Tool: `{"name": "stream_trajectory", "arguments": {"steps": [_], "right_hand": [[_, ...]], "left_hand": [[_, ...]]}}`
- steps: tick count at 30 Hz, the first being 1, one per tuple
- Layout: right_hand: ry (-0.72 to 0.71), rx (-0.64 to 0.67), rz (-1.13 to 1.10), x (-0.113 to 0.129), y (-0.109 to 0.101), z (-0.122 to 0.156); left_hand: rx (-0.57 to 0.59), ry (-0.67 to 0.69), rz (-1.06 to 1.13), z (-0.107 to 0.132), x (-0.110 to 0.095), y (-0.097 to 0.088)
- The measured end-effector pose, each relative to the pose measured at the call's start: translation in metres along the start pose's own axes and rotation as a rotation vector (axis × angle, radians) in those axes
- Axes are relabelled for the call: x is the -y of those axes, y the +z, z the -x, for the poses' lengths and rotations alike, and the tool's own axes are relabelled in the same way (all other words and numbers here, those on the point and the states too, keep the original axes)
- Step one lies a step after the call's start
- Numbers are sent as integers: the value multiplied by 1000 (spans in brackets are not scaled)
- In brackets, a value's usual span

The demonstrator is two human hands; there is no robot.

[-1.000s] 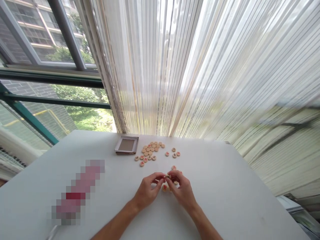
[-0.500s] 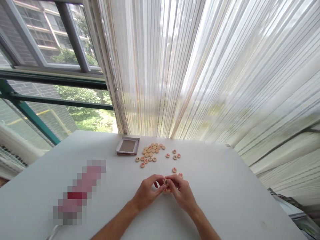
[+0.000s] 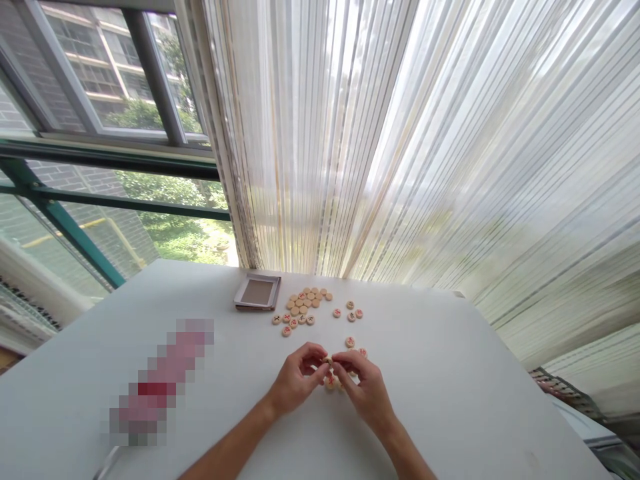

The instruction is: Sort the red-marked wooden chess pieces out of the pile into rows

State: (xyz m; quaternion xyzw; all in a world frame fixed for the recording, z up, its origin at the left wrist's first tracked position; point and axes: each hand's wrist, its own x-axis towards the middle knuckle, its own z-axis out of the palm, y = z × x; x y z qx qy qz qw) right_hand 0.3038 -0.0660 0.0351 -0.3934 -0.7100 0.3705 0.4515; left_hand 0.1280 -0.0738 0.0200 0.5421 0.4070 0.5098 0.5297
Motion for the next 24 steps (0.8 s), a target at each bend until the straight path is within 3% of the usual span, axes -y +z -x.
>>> {"name": "stream_trajectory", "arguments": {"steps": [4,9,16,24], "right_hand": [[-39,-33,63,0,0,0],[-136,-43,131,-1,2,0],[-141,-9,160,-2,7,2],[-170,-30,192,-5,8,2]], "left_hand": [[-27,-55,126,-3,3,-2],[-65,-116,122,-6,5,-5],[-77,-63,162,-7,15,-4],[-53,-134,103,-6,8,-6]]}}
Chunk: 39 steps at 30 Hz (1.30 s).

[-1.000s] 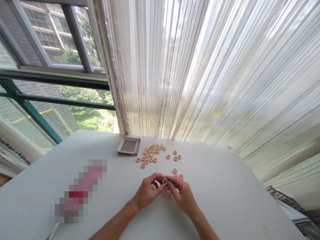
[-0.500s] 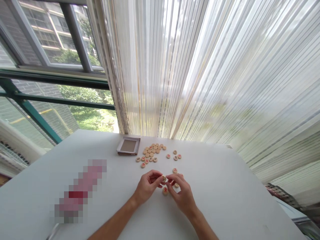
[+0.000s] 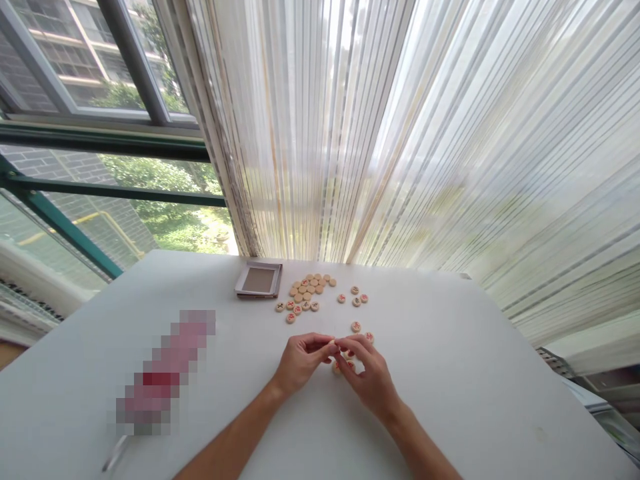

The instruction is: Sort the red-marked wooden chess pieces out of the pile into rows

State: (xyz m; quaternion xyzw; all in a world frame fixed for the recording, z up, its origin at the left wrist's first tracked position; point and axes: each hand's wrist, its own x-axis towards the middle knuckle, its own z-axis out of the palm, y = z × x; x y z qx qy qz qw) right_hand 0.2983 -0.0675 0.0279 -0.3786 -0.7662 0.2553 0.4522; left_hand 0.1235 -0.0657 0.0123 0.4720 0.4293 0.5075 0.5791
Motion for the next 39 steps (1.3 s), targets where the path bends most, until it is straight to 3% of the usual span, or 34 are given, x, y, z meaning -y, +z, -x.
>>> {"name": "stream_trajectory", "arguments": {"steps": [12,19,26,33,39], "right_hand": [[-6,-48,9,0,-3,-3],[81,-26,-103,5,-4,-1],[69,44,-186,-3,-4,-1],[165,-117,-283,-27,-24,-9],[300,-113,-330,-37,-31,-12]], "left_hand": [[166,39,-5,3,-10,-1],[112,121,-67,3,-3,0],[107,328,-362,3,-7,-4],[-22,383,-500,-3,-2,-9],[-32,383,-531,-4,1,-10]]}}
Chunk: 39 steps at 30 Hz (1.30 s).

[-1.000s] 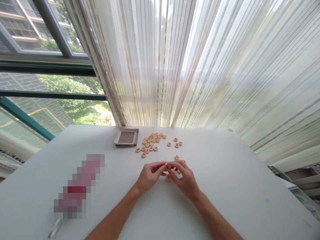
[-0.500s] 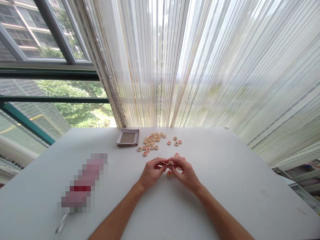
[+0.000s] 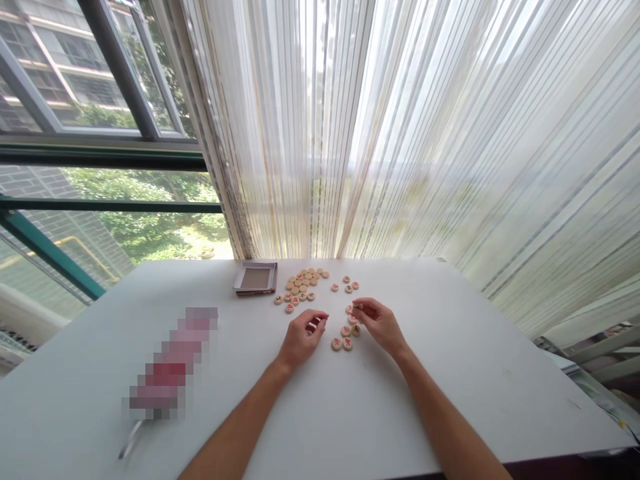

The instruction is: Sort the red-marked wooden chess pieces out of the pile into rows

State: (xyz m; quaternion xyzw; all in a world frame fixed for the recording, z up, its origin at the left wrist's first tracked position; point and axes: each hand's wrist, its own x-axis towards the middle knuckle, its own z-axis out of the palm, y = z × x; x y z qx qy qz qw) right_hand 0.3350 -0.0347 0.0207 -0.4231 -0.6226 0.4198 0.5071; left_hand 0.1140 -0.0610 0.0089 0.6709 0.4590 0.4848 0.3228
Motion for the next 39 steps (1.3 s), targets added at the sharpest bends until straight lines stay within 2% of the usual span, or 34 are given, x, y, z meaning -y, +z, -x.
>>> {"name": "stream_trajectory", "arguments": {"steps": [9,13,19,23,26,30,35,39], "right_hand": [[-4,-6,28,7,1,-4],[1,19,32,6,-2,-16],[14,60,-94,-1,-4,-35],[11,84,-81,5,-4,-39],[22,126,-63,13,-4,-40],[26,165,-59,16,-4,-41],[-117,153,7,10,-3,-37],[-213,164,120,9,-2,-34]], "left_hand": [[5,-15,31,0,3,3],[25,-32,43,1,3,3],[19,-57,45,1,4,2],[15,-105,58,-3,8,1],[88,-139,64,-15,10,1],[171,-104,100,-46,3,5],[250,-88,138,-84,-14,19],[299,-95,183,-94,-17,26]]}}
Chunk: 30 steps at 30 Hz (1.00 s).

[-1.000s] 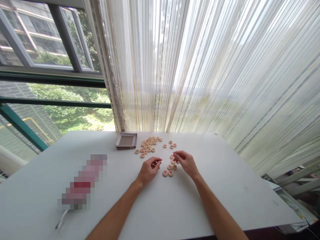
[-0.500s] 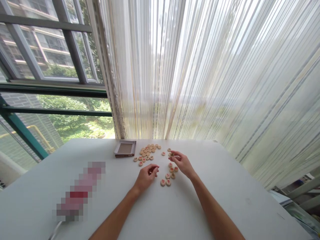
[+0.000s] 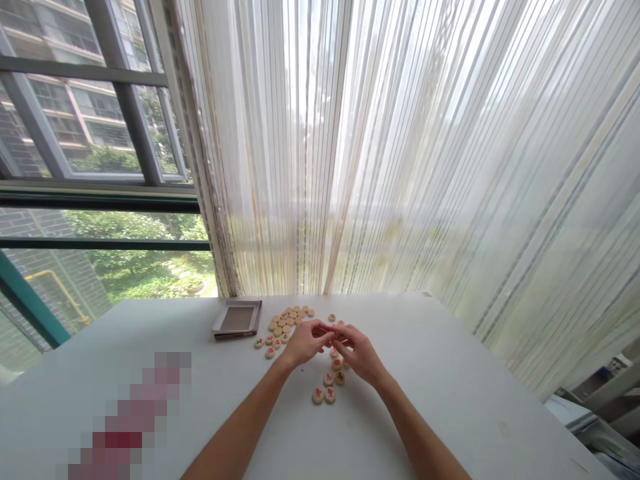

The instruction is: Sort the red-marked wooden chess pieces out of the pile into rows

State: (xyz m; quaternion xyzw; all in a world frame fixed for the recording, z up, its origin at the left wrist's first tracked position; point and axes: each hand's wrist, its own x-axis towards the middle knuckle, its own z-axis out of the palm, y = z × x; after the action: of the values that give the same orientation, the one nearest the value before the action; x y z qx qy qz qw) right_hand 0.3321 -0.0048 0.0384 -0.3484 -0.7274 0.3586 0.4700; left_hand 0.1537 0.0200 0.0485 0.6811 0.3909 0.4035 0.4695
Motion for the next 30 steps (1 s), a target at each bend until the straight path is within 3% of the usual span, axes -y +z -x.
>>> {"name": "stream_trajectory", "arguments": {"steps": [5,12,21,30], "right_hand": [[-15,-54,96,-6,-8,3],[180,-335,145,-35,-35,3],[129,-118,259,-27,-8,7],[118,-113,281,-27,-9,8]], "left_hand": [[41,-18,100,1,10,-1],[-60,8,-4,3,36,0],[-119,138,-493,12,32,-6],[-219,87,-707,12,38,5]]}}
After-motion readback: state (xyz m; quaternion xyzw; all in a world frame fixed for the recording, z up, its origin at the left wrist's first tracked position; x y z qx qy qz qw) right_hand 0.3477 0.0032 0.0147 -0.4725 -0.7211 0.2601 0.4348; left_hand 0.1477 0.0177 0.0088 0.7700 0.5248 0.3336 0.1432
